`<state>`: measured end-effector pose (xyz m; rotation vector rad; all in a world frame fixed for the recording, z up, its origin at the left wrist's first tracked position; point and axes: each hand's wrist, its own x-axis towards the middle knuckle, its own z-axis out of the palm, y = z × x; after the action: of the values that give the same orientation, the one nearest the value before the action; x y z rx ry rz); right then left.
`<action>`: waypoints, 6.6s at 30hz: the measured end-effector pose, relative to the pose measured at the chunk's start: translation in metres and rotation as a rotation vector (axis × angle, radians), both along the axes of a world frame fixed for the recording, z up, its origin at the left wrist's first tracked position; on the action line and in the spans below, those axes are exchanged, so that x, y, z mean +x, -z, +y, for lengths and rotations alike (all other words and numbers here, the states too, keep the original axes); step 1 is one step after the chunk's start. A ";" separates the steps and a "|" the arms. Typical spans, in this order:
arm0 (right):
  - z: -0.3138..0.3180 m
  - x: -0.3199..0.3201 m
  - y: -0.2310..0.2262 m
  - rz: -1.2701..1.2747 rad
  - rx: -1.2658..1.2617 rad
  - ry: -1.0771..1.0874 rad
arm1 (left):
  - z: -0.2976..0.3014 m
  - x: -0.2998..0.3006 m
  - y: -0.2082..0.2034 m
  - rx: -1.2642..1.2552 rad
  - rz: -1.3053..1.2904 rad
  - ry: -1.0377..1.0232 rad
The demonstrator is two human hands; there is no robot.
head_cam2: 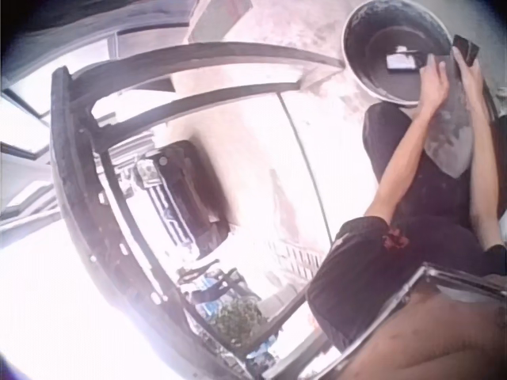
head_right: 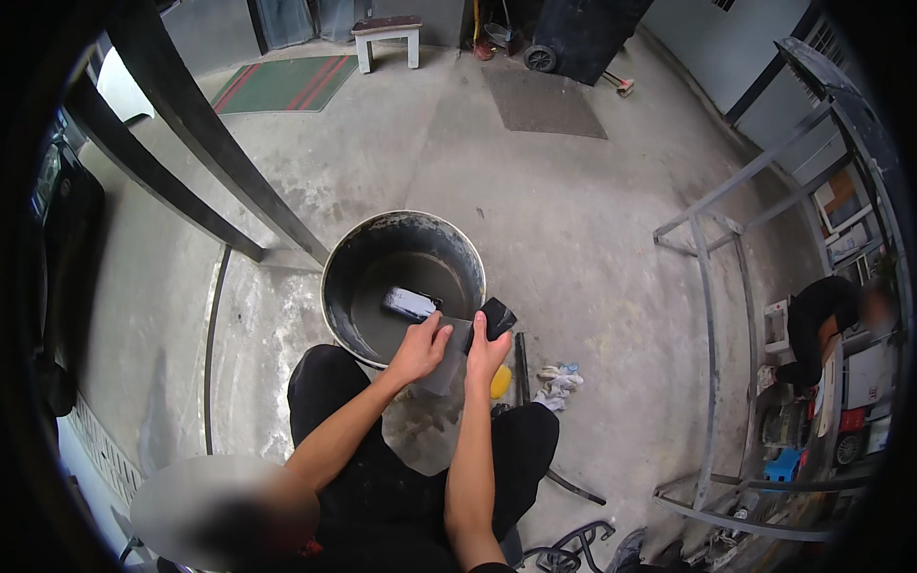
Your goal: The person sits on the floor in a garage and sands a small rectangular metal piece using a sanding block. They repeatedly rub the block over the metal surface and dip it into a bucket of water to clean it.
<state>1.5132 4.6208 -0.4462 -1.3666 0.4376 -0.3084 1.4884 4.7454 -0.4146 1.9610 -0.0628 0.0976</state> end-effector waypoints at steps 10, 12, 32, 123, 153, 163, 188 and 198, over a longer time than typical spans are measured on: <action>-0.035 -0.008 0.025 0.195 0.536 0.041 | 0.016 -0.002 -0.018 -0.089 0.036 -0.060; -0.055 -0.020 0.028 0.198 0.647 0.009 | 0.021 -0.004 -0.055 -0.189 -0.027 0.062; -0.017 -0.090 -0.001 -0.060 0.561 -0.207 | 0.015 -0.055 -0.024 0.667 -0.416 0.243; -0.016 -0.026 0.022 -0.108 0.427 0.171 | 0.018 -0.049 0.015 0.515 -0.747 0.356; 0.035 -0.005 -0.068 -0.003 0.029 -0.581 | 0.091 0.021 -0.072 -1.387 0.456 -0.077; 0.139 0.126 0.032 0.333 -1.448 -0.795 | 0.140 0.012 -0.066 -1.634 0.129 -0.176; 0.058 0.111 -0.009 0.180 -0.605 -1.006 | 0.139 0.025 -0.056 -1.514 0.102 -0.168; 0.046 0.042 -0.085 -0.334 -0.660 -0.713 | 0.095 0.040 -0.037 -0.974 0.278 -0.369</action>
<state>1.5556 4.6670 -0.3609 -1.9652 -0.4817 -0.0758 1.5287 4.8401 -0.3772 0.9769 0.4533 0.0749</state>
